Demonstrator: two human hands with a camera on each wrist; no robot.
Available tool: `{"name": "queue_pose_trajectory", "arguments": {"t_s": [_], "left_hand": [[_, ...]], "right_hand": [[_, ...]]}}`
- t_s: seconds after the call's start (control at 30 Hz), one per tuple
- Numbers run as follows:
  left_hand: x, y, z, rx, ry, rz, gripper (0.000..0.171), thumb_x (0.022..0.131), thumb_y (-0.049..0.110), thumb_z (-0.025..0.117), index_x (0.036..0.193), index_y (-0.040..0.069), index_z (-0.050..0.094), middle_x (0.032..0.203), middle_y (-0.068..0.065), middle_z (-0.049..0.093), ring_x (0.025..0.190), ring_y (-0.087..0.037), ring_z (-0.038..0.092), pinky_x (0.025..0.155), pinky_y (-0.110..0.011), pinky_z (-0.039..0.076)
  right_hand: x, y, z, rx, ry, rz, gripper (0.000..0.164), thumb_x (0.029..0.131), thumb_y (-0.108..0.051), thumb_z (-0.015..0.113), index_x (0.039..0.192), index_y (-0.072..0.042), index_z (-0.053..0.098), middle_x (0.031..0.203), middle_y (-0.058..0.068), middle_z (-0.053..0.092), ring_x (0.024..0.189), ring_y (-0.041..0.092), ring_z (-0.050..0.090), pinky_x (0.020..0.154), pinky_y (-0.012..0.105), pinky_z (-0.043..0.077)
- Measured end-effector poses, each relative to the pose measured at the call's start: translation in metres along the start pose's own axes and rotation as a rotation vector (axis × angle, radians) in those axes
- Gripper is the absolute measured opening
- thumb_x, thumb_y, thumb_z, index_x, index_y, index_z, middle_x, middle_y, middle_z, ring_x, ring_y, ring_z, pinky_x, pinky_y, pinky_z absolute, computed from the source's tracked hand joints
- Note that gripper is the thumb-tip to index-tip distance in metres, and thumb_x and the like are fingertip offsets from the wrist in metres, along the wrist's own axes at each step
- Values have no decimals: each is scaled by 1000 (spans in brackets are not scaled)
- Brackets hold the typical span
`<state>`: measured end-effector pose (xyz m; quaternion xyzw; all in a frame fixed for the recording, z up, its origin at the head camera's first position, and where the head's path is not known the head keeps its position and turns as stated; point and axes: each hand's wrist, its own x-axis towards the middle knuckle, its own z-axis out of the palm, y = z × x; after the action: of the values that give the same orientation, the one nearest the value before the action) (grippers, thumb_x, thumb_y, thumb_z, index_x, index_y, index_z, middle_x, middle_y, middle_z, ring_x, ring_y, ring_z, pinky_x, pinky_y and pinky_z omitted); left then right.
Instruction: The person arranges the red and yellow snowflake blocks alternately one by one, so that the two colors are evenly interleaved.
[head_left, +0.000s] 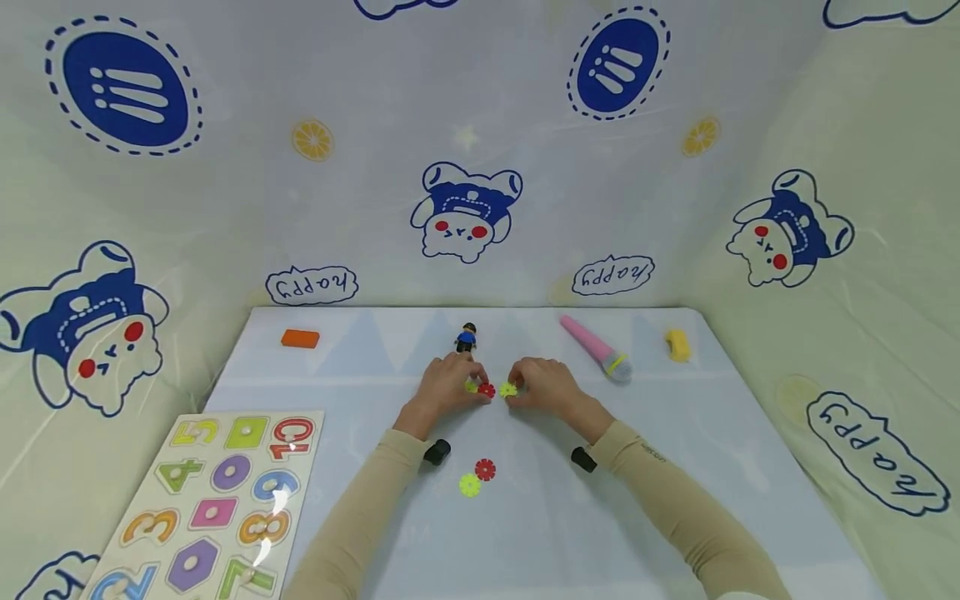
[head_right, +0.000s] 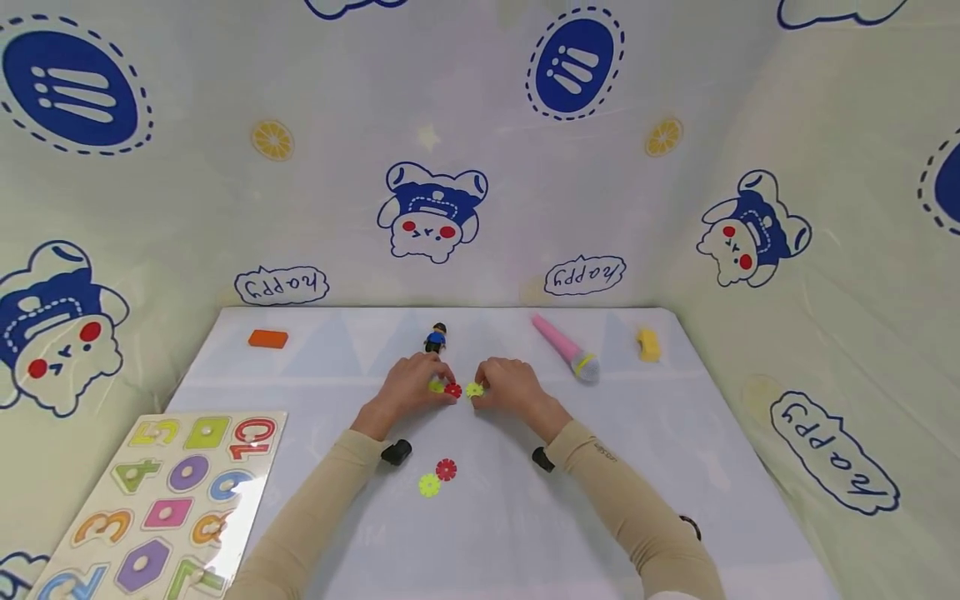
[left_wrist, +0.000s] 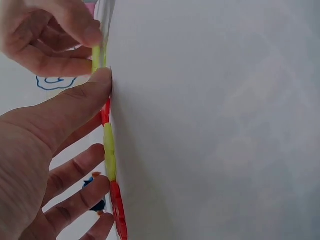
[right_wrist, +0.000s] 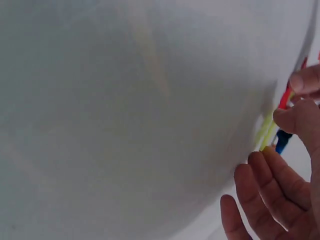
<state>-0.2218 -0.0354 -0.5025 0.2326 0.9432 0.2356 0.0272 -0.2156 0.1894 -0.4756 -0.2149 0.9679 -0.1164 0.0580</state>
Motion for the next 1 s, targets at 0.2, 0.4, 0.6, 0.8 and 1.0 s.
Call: {"name": "queue_pose_trajectory", "arguments": {"t_s": [0.2, 0.4, 0.6, 0.8, 1.0], "left_hand": [[-2, 3, 2, 6, -3, 2, 26, 91, 37, 91, 107, 19, 82, 112, -4, 70, 108, -26, 61, 99, -50, 52], [-1, 4, 2, 1, 0, 8, 27, 90, 36, 92, 108, 18, 82, 109, -4, 70, 108, -26, 61, 100, -50, 52], [2, 4, 1, 10, -18, 19, 32, 90, 39, 91, 112, 18, 80, 111, -3, 71, 108, -25, 63, 102, -50, 52], [5, 10, 3, 3, -54, 30, 51, 89, 44, 92, 128, 17, 76, 118, -5, 71, 114, -26, 64, 105, -52, 50], [7, 16, 6, 15, -71, 13, 47, 90, 44, 90, 129, 21, 76, 122, -6, 67, 118, -26, 59, 103, -57, 45]], "right_hand": [[-1, -2, 6, -42, 26, -37, 30, 88, -36, 92, 106, -15, 79, 92, -6, 74, 85, 13, 69, 79, 39, 59], [-3, -5, 1, -35, 16, -43, 29, 89, -35, 92, 106, -15, 80, 93, -5, 75, 87, 14, 70, 79, 40, 58], [-4, -5, 2, -9, 0, 1, 33, 89, -35, 92, 113, -15, 82, 97, -5, 78, 90, 15, 72, 84, 42, 59], [-9, -5, -2, -14, 11, -17, 44, 88, -37, 93, 123, -13, 81, 103, -1, 80, 91, 17, 72, 86, 43, 59], [-25, -17, -27, -78, 122, -97, 63, 82, -51, 94, 130, -14, 78, 112, 3, 81, 90, 19, 74, 83, 40, 59]]}}
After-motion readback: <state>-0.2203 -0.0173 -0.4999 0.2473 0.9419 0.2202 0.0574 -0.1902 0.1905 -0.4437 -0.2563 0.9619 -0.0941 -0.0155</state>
